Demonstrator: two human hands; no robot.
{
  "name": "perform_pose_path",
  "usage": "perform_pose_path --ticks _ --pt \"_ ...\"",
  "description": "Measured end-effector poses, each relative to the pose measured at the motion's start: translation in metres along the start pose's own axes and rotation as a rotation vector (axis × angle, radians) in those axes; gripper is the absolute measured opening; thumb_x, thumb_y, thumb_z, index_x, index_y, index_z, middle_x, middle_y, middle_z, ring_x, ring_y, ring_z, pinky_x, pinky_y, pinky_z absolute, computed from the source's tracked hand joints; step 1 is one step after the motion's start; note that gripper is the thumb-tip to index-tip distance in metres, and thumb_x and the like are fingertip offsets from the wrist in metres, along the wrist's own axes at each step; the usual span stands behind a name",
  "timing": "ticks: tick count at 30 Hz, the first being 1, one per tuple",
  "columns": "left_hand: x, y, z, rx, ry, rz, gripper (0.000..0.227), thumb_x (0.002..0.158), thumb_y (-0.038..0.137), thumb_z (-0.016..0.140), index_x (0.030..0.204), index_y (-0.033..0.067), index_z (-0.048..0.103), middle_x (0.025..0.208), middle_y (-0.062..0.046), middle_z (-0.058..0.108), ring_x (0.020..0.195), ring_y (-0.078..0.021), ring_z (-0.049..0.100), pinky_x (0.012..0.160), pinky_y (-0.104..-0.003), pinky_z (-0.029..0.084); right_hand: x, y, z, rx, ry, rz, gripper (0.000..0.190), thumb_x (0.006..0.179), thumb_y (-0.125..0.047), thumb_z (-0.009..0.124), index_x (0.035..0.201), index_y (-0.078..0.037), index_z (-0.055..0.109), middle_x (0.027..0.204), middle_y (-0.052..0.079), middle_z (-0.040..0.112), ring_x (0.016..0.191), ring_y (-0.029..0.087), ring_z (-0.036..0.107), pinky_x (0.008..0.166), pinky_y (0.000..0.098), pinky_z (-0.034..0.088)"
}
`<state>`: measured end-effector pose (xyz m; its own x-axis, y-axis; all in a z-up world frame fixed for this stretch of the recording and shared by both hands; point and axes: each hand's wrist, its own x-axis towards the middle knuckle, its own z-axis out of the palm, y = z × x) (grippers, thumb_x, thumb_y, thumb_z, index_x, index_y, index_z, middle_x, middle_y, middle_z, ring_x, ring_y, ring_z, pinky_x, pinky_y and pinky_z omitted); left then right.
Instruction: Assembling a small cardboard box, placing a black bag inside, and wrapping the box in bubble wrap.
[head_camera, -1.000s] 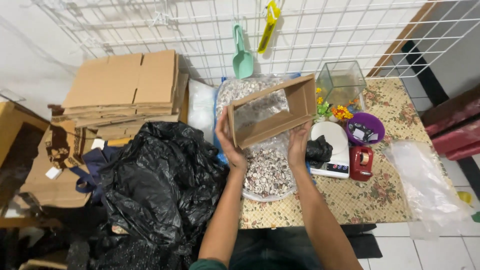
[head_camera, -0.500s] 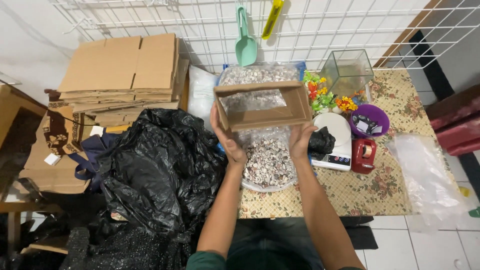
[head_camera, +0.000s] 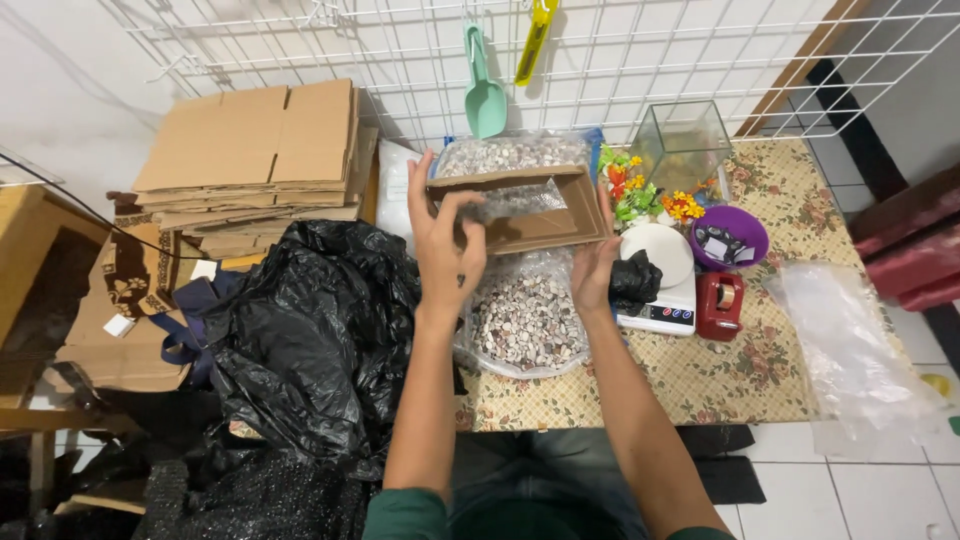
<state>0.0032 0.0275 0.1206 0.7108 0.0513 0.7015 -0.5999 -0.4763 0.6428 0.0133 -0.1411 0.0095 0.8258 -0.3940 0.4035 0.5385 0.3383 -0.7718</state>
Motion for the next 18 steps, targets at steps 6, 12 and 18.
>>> perform_pose_path --ticks 6,12,18 --pt "0.015 -0.005 -0.006 0.158 -0.122 -0.003 0.033 0.086 -0.003 0.055 0.111 0.009 0.074 0.145 -0.015 0.042 0.134 -0.0414 0.048 0.113 -0.062 0.037 -0.007 0.021 -0.017 -0.029 0.025 0.065 0.083 0.101 -0.071 0.005 0.162 -0.019 0.029 0.165 0.006 0.03 0.149 0.027 0.035 0.128 0.0455 0.021" --pt "0.013 -0.005 -0.006 0.114 -0.172 -0.052 0.052 0.088 -0.009 0.052 0.132 0.0124 0.068 0.16 -0.02 0.027 0.147 -0.0475 0.033 0.115 -0.053 0.04 -0.005 0.011 -0.017 0.059 0.069 0.151 0.057 0.112 -0.05 0.039 0.154 -0.012 0.038 0.158 0.012 0.038 0.144 0.029 0.04 0.124 0.0501 0.026" --pt "0.0 -0.03 0.017 -0.55 -0.193 -0.13 0.05 0.104 0.021 0.042 0.153 0.0131 0.033 0.166 -0.023 0.019 0.148 -0.0487 0.028 0.118 -0.06 0.035 0.003 -0.043 0.013 -0.019 -0.015 0.154 0.083 0.106 -0.058 0.045 0.16 -0.001 0.016 0.163 0.032 0.024 0.151 0.046 0.028 0.127 0.0604 0.018"
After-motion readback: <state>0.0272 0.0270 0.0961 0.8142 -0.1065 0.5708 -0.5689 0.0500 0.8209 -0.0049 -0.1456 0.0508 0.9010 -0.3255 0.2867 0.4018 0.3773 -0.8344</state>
